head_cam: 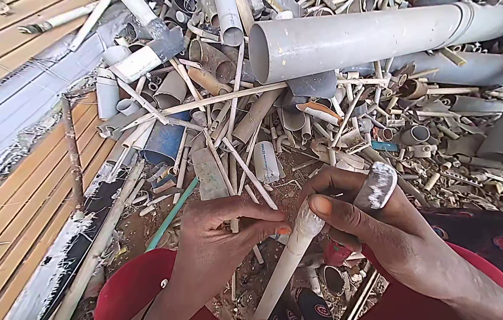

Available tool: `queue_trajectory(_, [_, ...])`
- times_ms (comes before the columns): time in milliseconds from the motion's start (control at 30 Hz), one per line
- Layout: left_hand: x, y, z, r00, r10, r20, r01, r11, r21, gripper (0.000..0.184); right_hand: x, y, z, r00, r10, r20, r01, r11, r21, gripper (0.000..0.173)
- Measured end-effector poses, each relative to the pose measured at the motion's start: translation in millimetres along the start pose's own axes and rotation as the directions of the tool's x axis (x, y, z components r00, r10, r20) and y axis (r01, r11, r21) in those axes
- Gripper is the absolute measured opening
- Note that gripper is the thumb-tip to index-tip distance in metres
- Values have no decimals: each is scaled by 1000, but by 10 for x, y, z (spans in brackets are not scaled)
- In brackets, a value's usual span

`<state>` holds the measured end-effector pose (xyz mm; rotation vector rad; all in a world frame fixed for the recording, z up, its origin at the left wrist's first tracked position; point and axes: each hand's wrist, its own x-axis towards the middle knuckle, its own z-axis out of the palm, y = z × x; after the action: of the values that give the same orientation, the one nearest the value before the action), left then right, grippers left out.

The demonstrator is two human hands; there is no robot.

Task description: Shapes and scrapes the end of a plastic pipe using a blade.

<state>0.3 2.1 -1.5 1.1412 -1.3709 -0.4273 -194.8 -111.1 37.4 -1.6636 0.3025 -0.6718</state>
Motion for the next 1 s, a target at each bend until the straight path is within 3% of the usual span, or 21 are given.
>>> queue_trajectory(100, [4, 11, -4, 994, -106, 31, 107, 994, -34, 17, -2, 10, -4, 999, -2, 32, 1, 1000, 25, 18])
queue_trajectory(200, [12, 13, 23, 947, -221, 233, 269, 942, -201, 19, 2, 17, 2, 999, 9, 42, -11, 999, 48, 18])
queue_trajectory(300, [-37, 52, 108, 865, -252, 434, 418, 840, -346, 45, 28, 25, 47, 999, 31, -7, -31, 999, 31, 15])
queue_trajectory(500, [-108, 3, 198, 943, -219, 252, 231, 973, -19, 43, 75, 78, 110, 985, 96, -147, -111, 989, -96, 19])
queue_trajectory(600, [-48, 32, 170, 943, -257, 211, 297, 936, -191, 41, 71, 44, 101, 987, 127, -100, -128, 992, -5, 27])
queue_trajectory(733, [-10, 64, 133, 906, -387, 169, 415, 737, -534, 45, 16, -20, 66, 975, 202, 92, -213, 967, 139, 37])
queue_trajectory(800, [-15, 49, 120, 904, -401, 147, 406, 697, -592, 50, -25, 0, 96, 966, 225, 128, -244, 957, 156, 31])
queue_trajectory(900, [-17, 41, 117, 920, -365, 143, 372, 695, -615, 49, -41, 59, 199, 970, 239, 53, -245, 952, 182, 19])
queue_trajectory(1000, [-21, 55, 118, 936, -316, 156, 339, 685, -645, 47, -22, 89, 250, 983, 178, 43, -180, 981, 67, 18])
